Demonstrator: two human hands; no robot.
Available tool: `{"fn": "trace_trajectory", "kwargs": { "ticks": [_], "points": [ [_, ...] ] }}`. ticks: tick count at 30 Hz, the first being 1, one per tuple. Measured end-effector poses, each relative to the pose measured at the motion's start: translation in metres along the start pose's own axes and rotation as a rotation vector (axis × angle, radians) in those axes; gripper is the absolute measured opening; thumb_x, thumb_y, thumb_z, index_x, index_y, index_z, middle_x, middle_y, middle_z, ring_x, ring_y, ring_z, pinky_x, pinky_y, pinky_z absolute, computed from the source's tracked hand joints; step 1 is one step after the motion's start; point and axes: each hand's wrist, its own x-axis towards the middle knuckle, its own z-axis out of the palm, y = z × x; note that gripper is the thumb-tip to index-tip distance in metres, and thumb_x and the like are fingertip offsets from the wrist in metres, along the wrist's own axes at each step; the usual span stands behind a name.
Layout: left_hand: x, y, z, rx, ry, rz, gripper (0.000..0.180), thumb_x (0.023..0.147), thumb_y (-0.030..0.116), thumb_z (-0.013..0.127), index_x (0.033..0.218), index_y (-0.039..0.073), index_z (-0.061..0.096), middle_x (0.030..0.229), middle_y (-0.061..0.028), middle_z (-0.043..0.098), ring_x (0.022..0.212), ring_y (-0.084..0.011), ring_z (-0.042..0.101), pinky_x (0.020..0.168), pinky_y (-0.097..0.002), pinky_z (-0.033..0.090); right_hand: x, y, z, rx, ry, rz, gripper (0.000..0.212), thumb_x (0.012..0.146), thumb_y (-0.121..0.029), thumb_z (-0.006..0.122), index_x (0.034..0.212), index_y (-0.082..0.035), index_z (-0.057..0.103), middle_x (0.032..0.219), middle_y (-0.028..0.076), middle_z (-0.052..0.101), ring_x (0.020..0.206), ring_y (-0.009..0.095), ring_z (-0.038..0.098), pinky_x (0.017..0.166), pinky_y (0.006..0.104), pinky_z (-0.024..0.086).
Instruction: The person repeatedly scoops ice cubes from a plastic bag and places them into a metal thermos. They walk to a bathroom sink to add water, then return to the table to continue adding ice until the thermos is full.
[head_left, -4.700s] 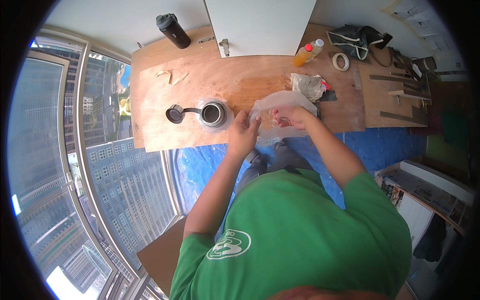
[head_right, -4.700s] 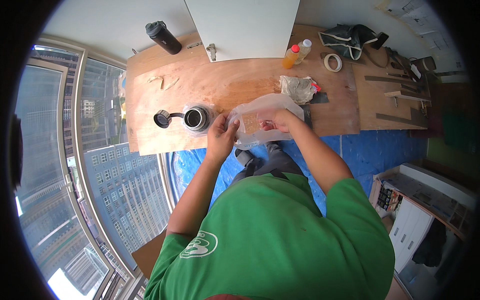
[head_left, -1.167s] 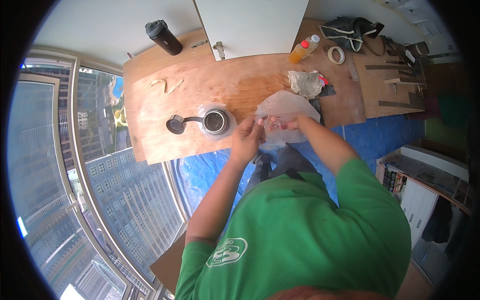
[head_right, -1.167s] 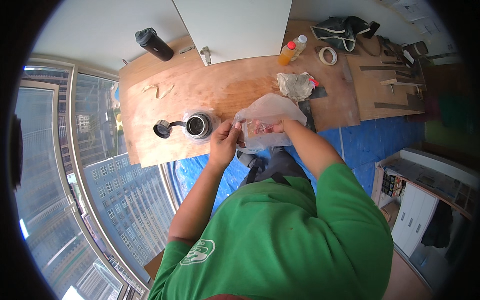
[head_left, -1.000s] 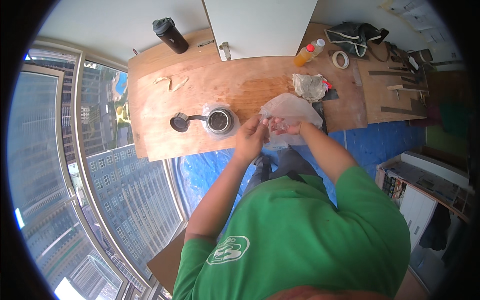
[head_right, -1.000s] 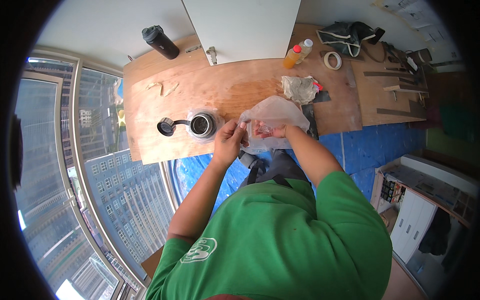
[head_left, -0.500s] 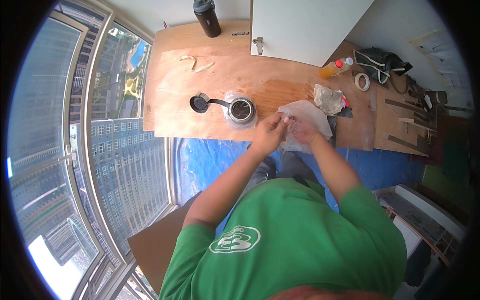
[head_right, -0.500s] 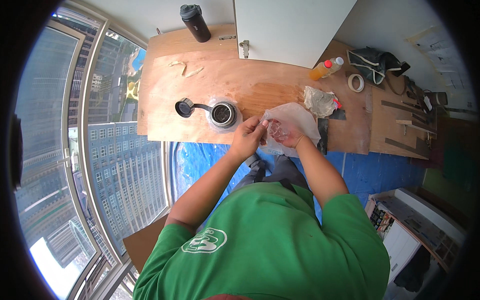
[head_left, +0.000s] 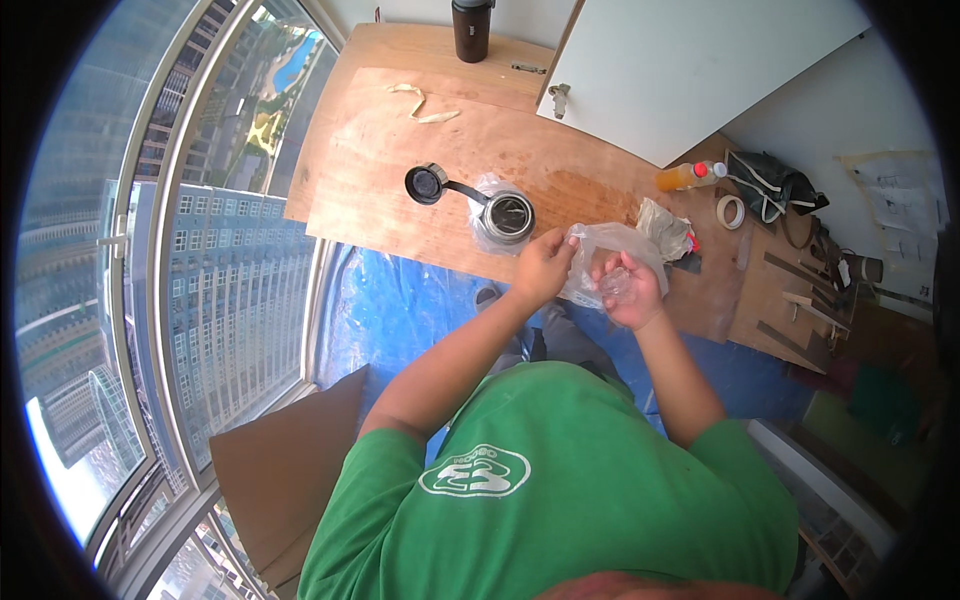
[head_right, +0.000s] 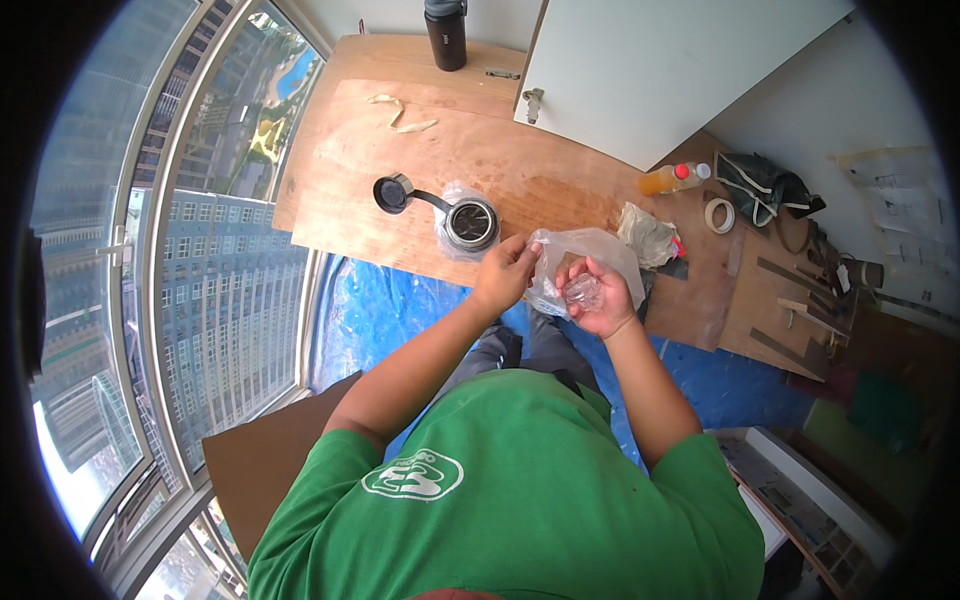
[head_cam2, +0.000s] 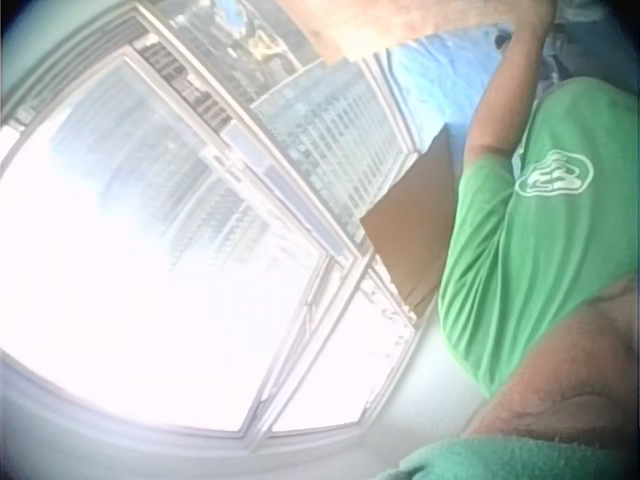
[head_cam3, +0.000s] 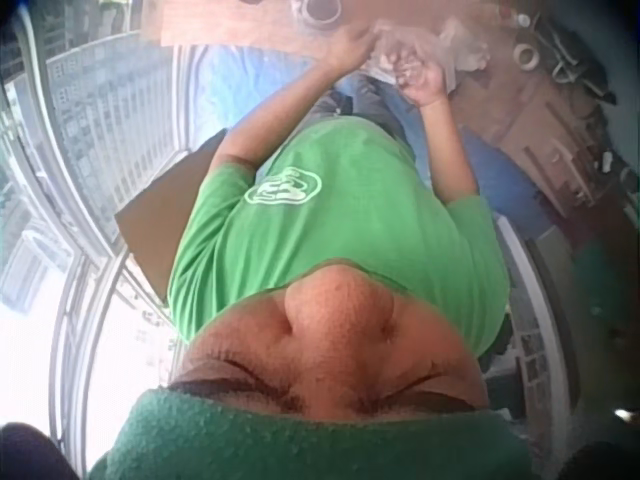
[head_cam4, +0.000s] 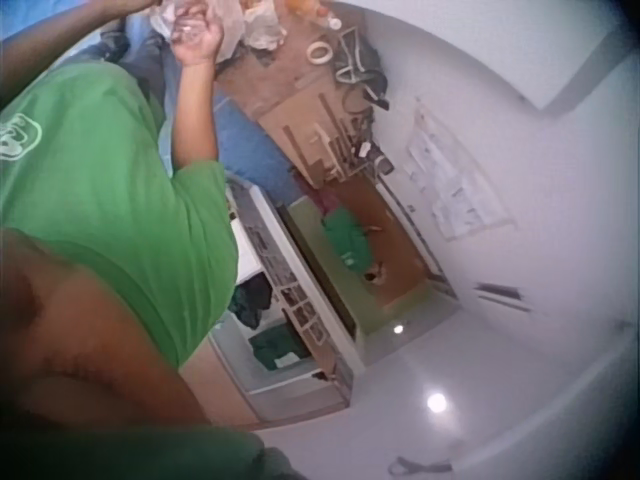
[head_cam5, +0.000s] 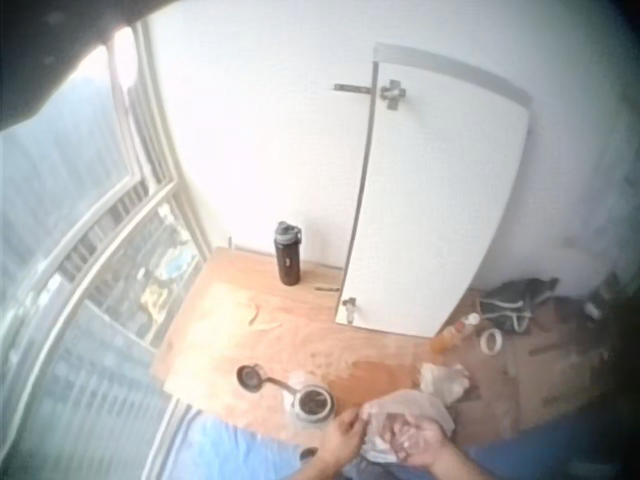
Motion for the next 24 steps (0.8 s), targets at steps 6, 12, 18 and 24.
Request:
{"fn": "trace_trajectory", "kwargs": {
  "ticks": [6, 12, 18, 24],
  "points": [
    [0.001, -0.009, -0.001, -0.044, 0.086, 0.000, 0.026, 0.105, 0.025, 0.057, 0.094, 0.002, 0.065, 0.067, 0.0017, 0.056, 0.060, -0.0073, 0.054, 0.055, -0.0262, 0.045, -0.008, -0.005, -0.017, 0.116, 0.164, -0.032, 0.030, 0.100, -0.034, 0.056, 0.096, -0.007, 0.067, 0.094, 0.013, 0.066, 0.086, 0.027, 0.065, 0.052, 0.0272, 0.050],
    [-0.007, -0.023, -0.015, 0.153, 0.049, 0.015, 0.028, 0.104, 0.028, 0.059, 0.093, 0.002, 0.065, 0.069, 0.0001, 0.060, 0.062, -0.0093, 0.055, 0.058, -0.0275, 0.046, -0.022, -0.015, 0.015, 0.138, 0.111, -0.087, 0.028, 0.098, -0.032, 0.059, 0.097, -0.006, 0.068, 0.094, 0.012, 0.067, 0.087, 0.026, 0.064, 0.054, 0.0269, 0.048],
    [-0.056, -0.028, -0.042, 0.000, 0.104, -0.025, 0.029, 0.099, 0.026, 0.064, 0.109, -0.001, 0.063, 0.094, -0.0098, 0.067, 0.083, -0.0177, 0.062, 0.075, -0.0350, 0.050, 0.025, -0.020, 0.077, 0.140, 0.063, -0.086, 0.029, 0.098, -0.033, 0.059, 0.098, -0.006, 0.068, 0.095, 0.012, 0.069, 0.087, 0.026, 0.065, 0.063, 0.0305, 0.053],
    [-0.091, -0.006, -0.075, 0.249, 0.451, 0.346, 0.032, 0.098, 0.019, 0.060, 0.124, -0.001, 0.059, 0.113, -0.0121, 0.062, 0.107, -0.0227, 0.058, 0.094, -0.0367, 0.047, 0.111, -0.017, 0.126, 0.122, 0.013, -0.126, 0.030, 0.098, -0.033, 0.060, 0.098, -0.005, 0.068, 0.092, 0.012, 0.069, 0.084, 0.026, 0.066, 0.072, 0.0359, 0.056]
  ]
}}
